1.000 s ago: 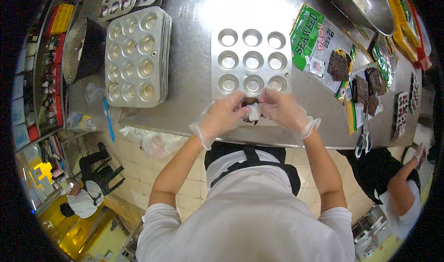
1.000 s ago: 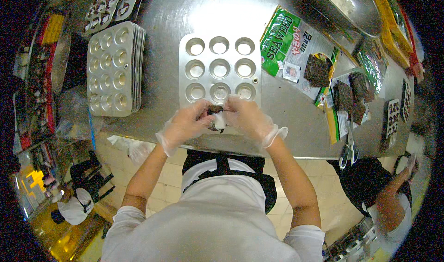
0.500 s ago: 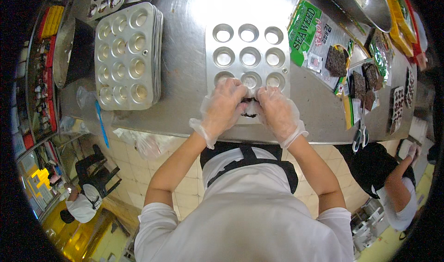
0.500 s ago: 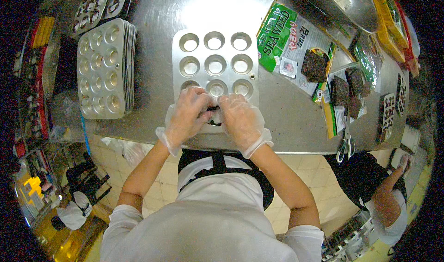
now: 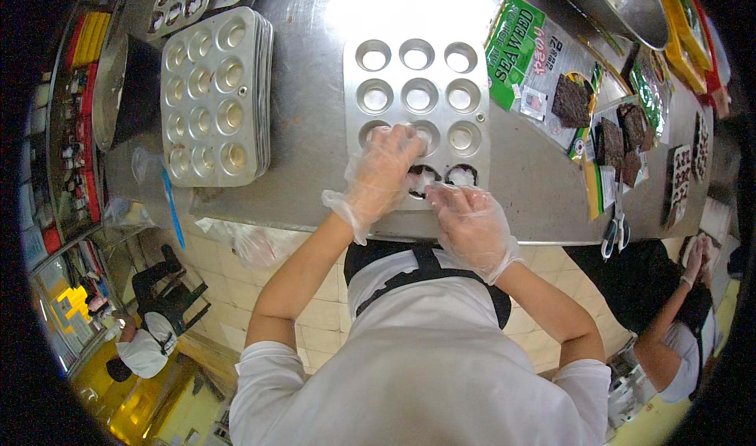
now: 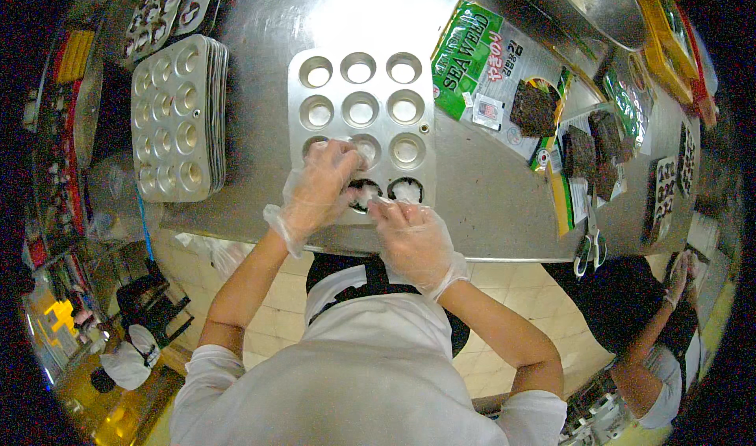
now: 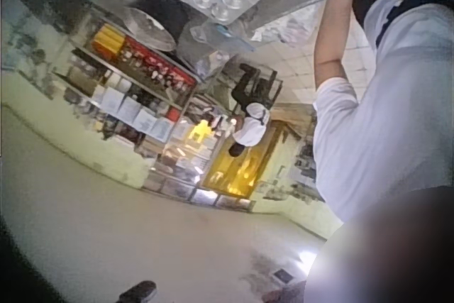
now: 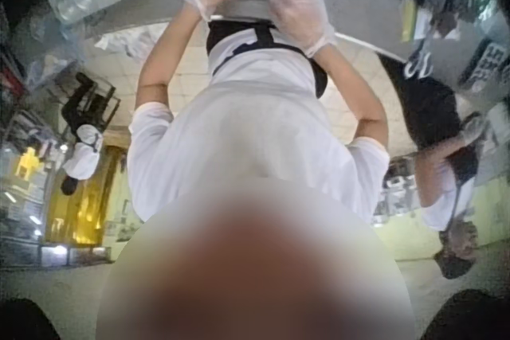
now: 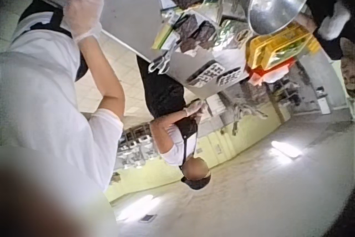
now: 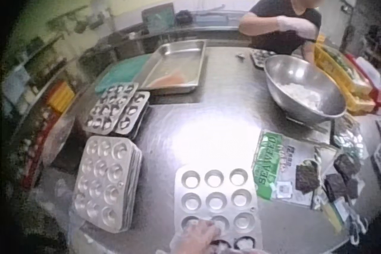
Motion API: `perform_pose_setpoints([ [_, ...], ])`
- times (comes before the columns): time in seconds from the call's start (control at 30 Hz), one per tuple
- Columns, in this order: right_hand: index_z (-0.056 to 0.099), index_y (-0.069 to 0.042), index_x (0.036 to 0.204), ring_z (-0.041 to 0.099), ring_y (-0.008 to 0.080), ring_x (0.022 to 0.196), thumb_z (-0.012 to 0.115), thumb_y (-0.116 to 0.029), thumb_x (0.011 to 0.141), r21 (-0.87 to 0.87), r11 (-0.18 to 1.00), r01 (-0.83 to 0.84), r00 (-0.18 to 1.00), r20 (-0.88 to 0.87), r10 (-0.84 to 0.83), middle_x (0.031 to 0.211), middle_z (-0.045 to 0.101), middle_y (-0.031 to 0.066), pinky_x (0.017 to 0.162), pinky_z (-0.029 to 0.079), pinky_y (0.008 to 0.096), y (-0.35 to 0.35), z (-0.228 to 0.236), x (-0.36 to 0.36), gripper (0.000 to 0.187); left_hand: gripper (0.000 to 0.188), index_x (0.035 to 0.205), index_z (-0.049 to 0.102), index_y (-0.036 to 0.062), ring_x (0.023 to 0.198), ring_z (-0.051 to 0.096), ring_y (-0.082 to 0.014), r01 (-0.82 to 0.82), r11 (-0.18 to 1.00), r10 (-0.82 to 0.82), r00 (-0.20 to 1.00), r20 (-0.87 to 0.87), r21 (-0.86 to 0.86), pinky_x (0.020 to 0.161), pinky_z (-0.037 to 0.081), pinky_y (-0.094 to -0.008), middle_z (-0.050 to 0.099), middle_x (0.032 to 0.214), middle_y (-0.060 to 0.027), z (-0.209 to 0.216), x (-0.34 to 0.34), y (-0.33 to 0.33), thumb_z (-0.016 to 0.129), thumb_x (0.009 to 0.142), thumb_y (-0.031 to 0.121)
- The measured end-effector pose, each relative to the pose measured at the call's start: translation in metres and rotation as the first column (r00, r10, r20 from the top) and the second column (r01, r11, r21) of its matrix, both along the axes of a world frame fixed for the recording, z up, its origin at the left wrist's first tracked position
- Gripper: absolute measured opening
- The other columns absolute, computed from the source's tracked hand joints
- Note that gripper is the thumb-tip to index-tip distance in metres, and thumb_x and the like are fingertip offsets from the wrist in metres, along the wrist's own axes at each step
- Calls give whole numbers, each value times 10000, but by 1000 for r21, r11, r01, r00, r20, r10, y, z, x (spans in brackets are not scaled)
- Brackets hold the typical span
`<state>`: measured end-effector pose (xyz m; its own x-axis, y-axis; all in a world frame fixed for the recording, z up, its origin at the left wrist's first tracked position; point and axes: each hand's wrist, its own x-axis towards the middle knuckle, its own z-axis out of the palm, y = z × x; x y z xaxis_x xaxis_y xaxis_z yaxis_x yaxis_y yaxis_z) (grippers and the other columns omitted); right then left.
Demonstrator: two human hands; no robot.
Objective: The person places rice balls into a metal mold, cuts sheets of seaweed with scissors, and wraps each rice ball with a seaweed piece. The person then places the wrapped pieces into the mold cavities.
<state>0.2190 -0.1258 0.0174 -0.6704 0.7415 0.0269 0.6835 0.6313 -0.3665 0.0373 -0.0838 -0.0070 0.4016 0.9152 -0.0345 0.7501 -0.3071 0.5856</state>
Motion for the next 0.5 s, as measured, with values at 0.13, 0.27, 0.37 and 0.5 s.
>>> perform_pose_setpoints([
  [0.13, 533, -23, 1080, 485, 194, 924, 562, -168, 682, 22, 999, -28, 997, 79, 26, 1088, 501, 57, 758, 406, 322, -2, -1, -2, 425, 407, 953, 487, 65, 968, 441, -345, 44, 998, -45, 998, -41, -43, 835, 371, -434, 469, 1043, -141, -3, 2, 3, 693, 602, 66],
  [0.27, 540, -21, 1069, 480, 181, 924, 541, -154, 701, 61, 998, -33, 993, 115, 26, 1099, 499, 44, 770, 390, 319, 0, 1, -8, 392, 375, 937, 484, 61, 957, 444, -352, 55, 998, -57, 996, -65, -43, 825, 374, -442, 472, 1025, -150, -5, 4, 4, 668, 611, 39],
  [0.37, 545, -16, 1059, 480, 183, 918, 522, -143, 726, 47, 998, -31, 989, 144, 24, 1094, 508, 49, 783, 387, 328, 3, 1, -13, 358, 354, 944, 480, 54, 954, 444, -356, 66, 997, -68, 997, -44, -37, 821, 379, -441, 476, 1018, -156, -4, 2, 3, 650, 634, 38],
  [0.5, 556, -24, 1051, 483, 191, 941, 502, -139, 743, 13, 1000, -6, 981, 193, 4, 1079, 525, 61, 800, 383, 339, 4, 1, -17, 333, 312, 940, 484, 41, 953, 448, -360, 109, 989, -106, 994, 32, -97, 823, 381, -438, 476, 1017, -162, -3, -5, 3, 635, 668, 50],
])
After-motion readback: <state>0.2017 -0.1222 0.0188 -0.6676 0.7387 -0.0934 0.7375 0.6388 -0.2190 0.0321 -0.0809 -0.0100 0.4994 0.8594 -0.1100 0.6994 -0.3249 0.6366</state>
